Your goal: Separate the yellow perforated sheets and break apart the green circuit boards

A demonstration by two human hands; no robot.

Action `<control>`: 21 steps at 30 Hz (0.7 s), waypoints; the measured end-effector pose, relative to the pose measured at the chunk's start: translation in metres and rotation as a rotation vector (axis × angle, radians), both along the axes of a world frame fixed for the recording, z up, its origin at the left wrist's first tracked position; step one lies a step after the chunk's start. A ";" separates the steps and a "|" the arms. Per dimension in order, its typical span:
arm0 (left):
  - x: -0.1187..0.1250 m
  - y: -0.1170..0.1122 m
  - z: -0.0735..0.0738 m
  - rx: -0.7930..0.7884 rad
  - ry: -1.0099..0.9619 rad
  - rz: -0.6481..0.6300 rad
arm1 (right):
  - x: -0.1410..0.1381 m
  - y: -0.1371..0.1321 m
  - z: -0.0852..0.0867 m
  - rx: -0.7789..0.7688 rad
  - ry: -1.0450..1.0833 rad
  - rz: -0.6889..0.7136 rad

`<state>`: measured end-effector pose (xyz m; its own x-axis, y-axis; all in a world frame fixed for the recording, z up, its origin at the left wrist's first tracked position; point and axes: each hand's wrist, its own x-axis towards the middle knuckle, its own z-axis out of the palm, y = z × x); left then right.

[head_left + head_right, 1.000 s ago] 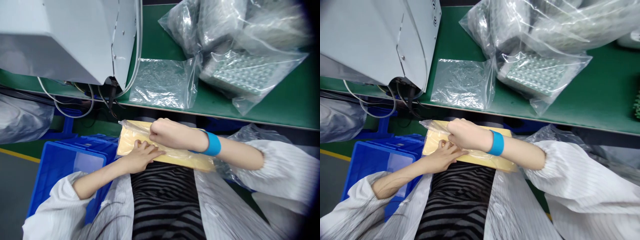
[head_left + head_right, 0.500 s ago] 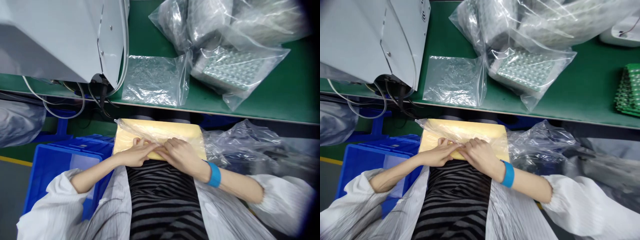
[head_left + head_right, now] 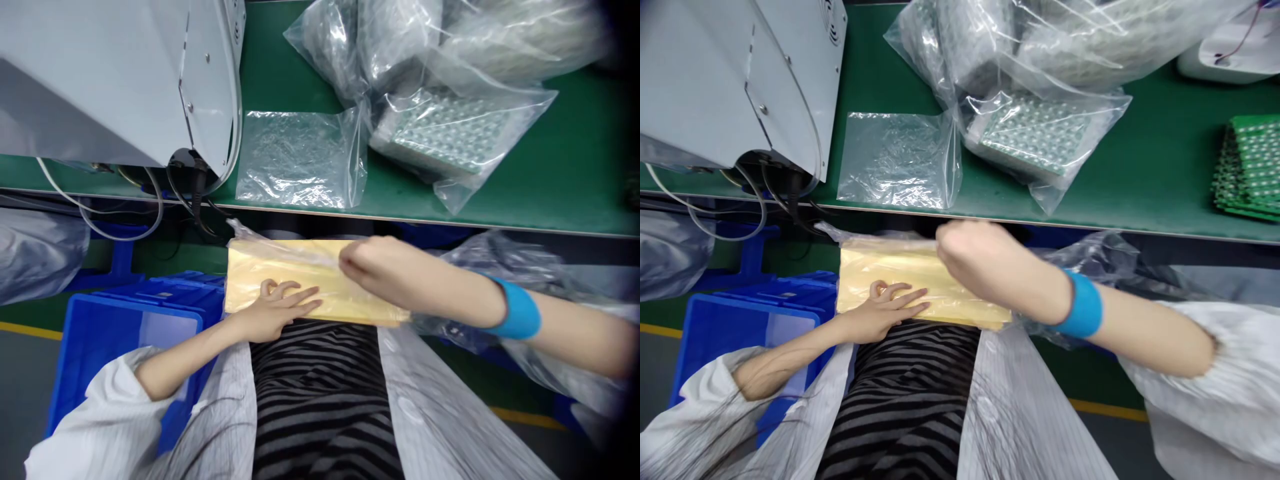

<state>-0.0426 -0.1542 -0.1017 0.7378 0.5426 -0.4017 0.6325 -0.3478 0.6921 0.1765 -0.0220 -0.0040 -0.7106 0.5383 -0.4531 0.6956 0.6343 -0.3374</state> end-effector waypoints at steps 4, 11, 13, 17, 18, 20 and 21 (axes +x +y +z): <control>0.001 -0.004 -0.001 0.028 0.005 -0.016 | -0.002 0.017 0.020 0.213 0.028 -0.013; 0.004 0.004 0.015 -0.042 0.005 -0.007 | 0.003 0.010 0.019 0.407 0.006 0.081; 0.007 0.004 0.027 -0.070 0.009 -0.016 | 0.012 0.008 0.016 0.503 0.016 0.107; 0.011 0.010 0.056 -0.117 0.017 -0.059 | 0.050 -0.001 0.012 0.539 0.122 0.174; 0.012 0.014 0.062 -0.125 0.015 -0.057 | 0.066 -0.003 0.013 0.566 0.150 0.139; 0.015 0.023 0.074 -0.144 0.020 -0.045 | 0.106 -0.008 0.014 0.651 0.171 -0.040; 0.018 0.029 0.079 -0.152 0.031 -0.045 | 0.130 -0.012 0.014 0.687 0.163 -0.197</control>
<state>-0.0246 -0.1252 -0.0224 0.7459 0.4406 -0.4996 0.6407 -0.2693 0.7190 0.3066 -0.0337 0.0096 -0.6007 0.7878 0.1360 0.7936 0.6082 -0.0181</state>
